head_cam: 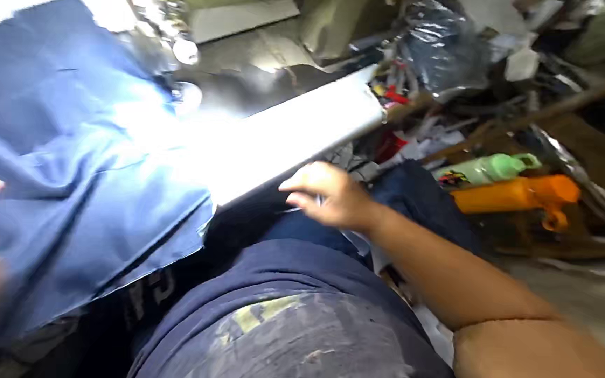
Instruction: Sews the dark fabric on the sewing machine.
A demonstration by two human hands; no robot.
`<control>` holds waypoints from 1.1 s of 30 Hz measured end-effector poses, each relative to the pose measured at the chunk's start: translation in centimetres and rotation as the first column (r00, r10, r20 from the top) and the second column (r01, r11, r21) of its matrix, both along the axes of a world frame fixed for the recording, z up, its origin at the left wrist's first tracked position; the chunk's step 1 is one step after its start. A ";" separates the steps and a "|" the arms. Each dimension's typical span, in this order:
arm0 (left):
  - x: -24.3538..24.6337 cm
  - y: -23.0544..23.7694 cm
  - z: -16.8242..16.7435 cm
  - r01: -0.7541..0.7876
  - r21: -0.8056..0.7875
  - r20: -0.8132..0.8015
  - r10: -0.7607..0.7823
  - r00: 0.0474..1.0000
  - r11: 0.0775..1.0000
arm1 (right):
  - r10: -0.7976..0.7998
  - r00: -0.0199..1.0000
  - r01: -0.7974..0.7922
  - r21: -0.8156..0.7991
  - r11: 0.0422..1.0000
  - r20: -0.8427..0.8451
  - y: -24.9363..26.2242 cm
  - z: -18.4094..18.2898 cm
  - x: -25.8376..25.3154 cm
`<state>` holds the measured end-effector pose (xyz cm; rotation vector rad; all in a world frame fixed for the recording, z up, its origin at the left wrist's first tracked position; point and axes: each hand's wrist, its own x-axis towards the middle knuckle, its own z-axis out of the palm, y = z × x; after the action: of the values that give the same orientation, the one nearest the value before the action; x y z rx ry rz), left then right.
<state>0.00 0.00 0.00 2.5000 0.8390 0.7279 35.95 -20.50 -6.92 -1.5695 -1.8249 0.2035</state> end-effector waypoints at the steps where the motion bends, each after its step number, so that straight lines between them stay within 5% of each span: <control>1: 1.7 -0.9 -0.5 0.075 0.028 -0.144 -0.071 0.987 0.997 | -0.150 0.988 0.149 -0.039 0.988 -0.019 -1.4 0.7 3.1; 3: 5.7 -2.3 -1.5 0.094 0.043 -0.291 -0.078 0.954 0.995 | -0.460 0.888 0.452 -0.252 0.856 0.029 -4.8 1.7 9.6; 5: 8.2 -1.1 -4.5 0.021 0.098 -0.315 0.011 0.949 0.995 | -0.684 0.716 0.641 -0.520 0.565 0.139 -8.5 0.9 15.5; 8: 8.4 5.7 -11.3 -0.047 0.181 -0.374 0.113 0.921 0.982 | -0.808 0.514 0.693 -0.695 0.193 0.288 -13.7 -3.9 21.3; 10: 7.8 10.2 -11.9 0.012 0.157 -0.324 0.040 0.945 0.987 | -0.832 0.452 0.702 -0.704 0.109 0.322 -16.4 -7.5 22.8; 13: 7.1 13.3 -10.0 0.123 0.124 -0.282 -0.084 0.956 0.985 | -0.850 0.449 0.716 -0.679 0.159 0.274 -18.2 -11.1 22.8; 16: 8.4 8.8 -7.1 0.146 0.167 -0.367 -0.076 0.927 0.975 | -0.791 0.507 0.731 -0.657 0.184 0.343 -17.7 -11.1 21.8; 20: 7.0 1.1 -7.7 0.065 0.168 -0.506 0.029 0.862 0.984 | -0.676 0.559 0.722 -0.682 0.113 0.480 -16.2 -9.3 20.8; 26: 7.5 -1.8 -7.4 0.023 0.117 -0.489 0.037 0.871 0.993 | -0.721 0.497 0.738 -0.672 0.059 0.483 -16.0 -9.6 21.9; 29: 7.9 -3.0 -6.6 0.022 0.013 -0.490 -0.013 0.872 1.000 | -0.790 0.459 0.788 -0.597 0.151 0.406 -16.9 -8.5 21.1; 33: 8.2 -3.5 -4.3 0.060 -0.279 -0.381 -0.167 0.909 0.958 | -0.883 0.435 0.892 -0.219 0.395 0.176 -15.7 -4.5 20.0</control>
<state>8.19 -3.48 -4.26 2.4592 0.8471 0.0484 55.99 -36.15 -11.37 -2.5540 -0.7149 -0.0893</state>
